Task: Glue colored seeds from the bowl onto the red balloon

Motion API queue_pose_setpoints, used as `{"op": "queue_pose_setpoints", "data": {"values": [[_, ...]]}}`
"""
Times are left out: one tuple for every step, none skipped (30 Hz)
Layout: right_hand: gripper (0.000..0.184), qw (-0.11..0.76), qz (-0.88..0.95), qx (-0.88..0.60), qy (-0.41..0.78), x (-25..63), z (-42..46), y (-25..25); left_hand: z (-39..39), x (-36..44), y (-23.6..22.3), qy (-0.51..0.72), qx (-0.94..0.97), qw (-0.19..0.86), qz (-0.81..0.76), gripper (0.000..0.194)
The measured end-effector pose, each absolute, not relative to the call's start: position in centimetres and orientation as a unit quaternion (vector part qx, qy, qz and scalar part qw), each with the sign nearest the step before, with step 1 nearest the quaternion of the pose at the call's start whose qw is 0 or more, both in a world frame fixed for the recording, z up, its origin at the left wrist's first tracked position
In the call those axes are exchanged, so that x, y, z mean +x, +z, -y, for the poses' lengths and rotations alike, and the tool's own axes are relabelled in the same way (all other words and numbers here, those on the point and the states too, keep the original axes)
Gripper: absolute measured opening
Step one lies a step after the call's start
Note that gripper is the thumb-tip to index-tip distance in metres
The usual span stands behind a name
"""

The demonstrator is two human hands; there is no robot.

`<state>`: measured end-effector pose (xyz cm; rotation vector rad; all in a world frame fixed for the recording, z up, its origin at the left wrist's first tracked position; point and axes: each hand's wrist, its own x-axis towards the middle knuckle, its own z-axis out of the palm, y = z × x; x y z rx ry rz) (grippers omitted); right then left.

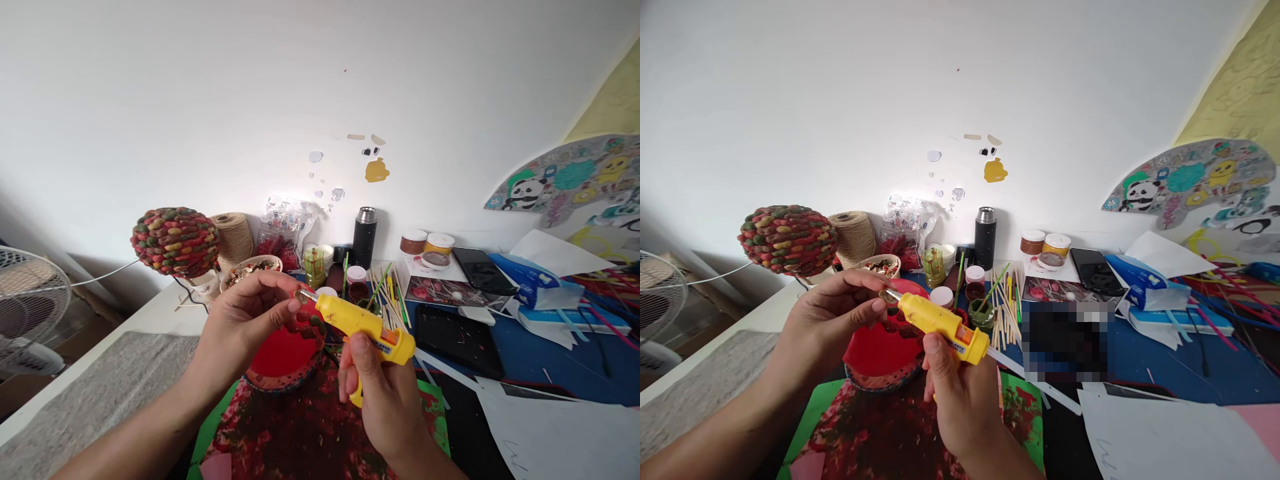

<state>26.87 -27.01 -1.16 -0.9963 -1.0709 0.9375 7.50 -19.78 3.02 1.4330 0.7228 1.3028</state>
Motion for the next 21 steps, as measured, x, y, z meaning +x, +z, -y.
{"op": "queue_pose_setpoints", "data": {"values": [[0.081,0.645,0.472,-0.438,0.41,26.88,27.01,-1.15,19.75,7.51,3.0,0.543,0.595,0.51,-0.301,0.02],[0.081,0.645,0.474,-0.439,0.408,26.89,27.0,-1.15,19.73,7.52,2.99,0.545,0.595,0.507,-0.303,0.021],[0.082,0.645,0.474,-0.439,0.407,26.89,27.0,-1.15,19.71,7.52,2.98,0.546,0.595,0.506,-0.303,0.021],[0.082,0.645,0.476,-0.44,0.406,26.89,27.0,-1.15,19.7,7.52,2.99,0.547,0.595,0.505,-0.303,0.021],[0.082,0.644,0.477,-0.44,0.405,26.89,27.0,-1.15,19.69,7.53,3.0,0.547,0.596,0.505,-0.303,0.021],[0.082,0.644,0.478,-0.441,0.403,26.88,27.0,-1.15,19.69,7.54,3.03,0.547,0.596,0.505,-0.302,0.021],[0.082,0.644,0.478,-0.442,0.402,26.88,27.0,-1.15,19.7,7.56,3.06,0.547,0.596,0.505,-0.302,0.021],[0.082,0.644,0.479,-0.442,0.4,26.88,27.01,-1.15,19.72,7.59,3.11,0.547,0.596,0.505,-0.302,0.021],[0.082,0.645,0.478,-0.442,0.4,26.88,27.02,-1.15,19.74,7.64,3.15,0.549,0.595,0.504,-0.302,0.021],[0.082,0.646,0.478,-0.442,0.399,26.87,27.02,-1.14,19.76,7.69,3.19,0.551,0.593,0.504,-0.302,0.022],[0.081,0.647,0.477,-0.441,0.399,26.86,27.03,-1.14,19.79,7.74,3.22,0.553,0.592,0.503,-0.303,0.022],[0.081,0.647,0.477,-0.439,0.401,26.85,27.04,-1.15,19.83,7.79,3.24,0.554,0.591,0.502,-0.303,0.022],[0.081,0.647,0.477,-0.438,0.403,26.83,27.04,-1.16,19.86,7.82,3.24,0.555,0.59,0.501,-0.305,0.022],[0.08,0.649,0.474,-0.439,0.402,26.81,27.04,-1.18,19.89,7.83,3.23,0.555,0.589,0.5,-0.307,0.022],[0.08,0.651,0.471,-0.439,0.402,26.8,27.05,-1.2,19.92,7.82,3.21,0.555,0.589,0.499,-0.309,0.022],[0.08,0.652,0.469,-0.44,0.401,26.79,27.05,-1.22,19.94,7.79,3.18,0.556,0.589,0.498,-0.311,0.022],[0.079,0.653,0.467,-0.441,0.402,26.79,27.05,-1.23,19.94,7.75,3.15,0.558,0.588,0.496,-0.312,0.022],[0.079,0.652,0.467,-0.441,0.403,26.81,27.05,-1.22,19.94,7.7,3.12,0.559,0.588,0.494,-0.313,0.022],[0.079,0.651,0.468,-0.44,0.404,26.84,27.06,-1.19,19.93,7.66,3.1,0.559,0.589,0.493,-0.312,0.022],[0.079,0.649,0.47,-0.439,0.406,26.88,27.07,-1.14,19.91,7.63,3.08,0.559,0.589,0.493,-0.311,0.022],[0.079,0.647,0.472,-0.438,0.409,26.92,27.07,-1.09,19.88,7.61,3.07,0.559,0.59,0.493,-0.311,0.021]]}}
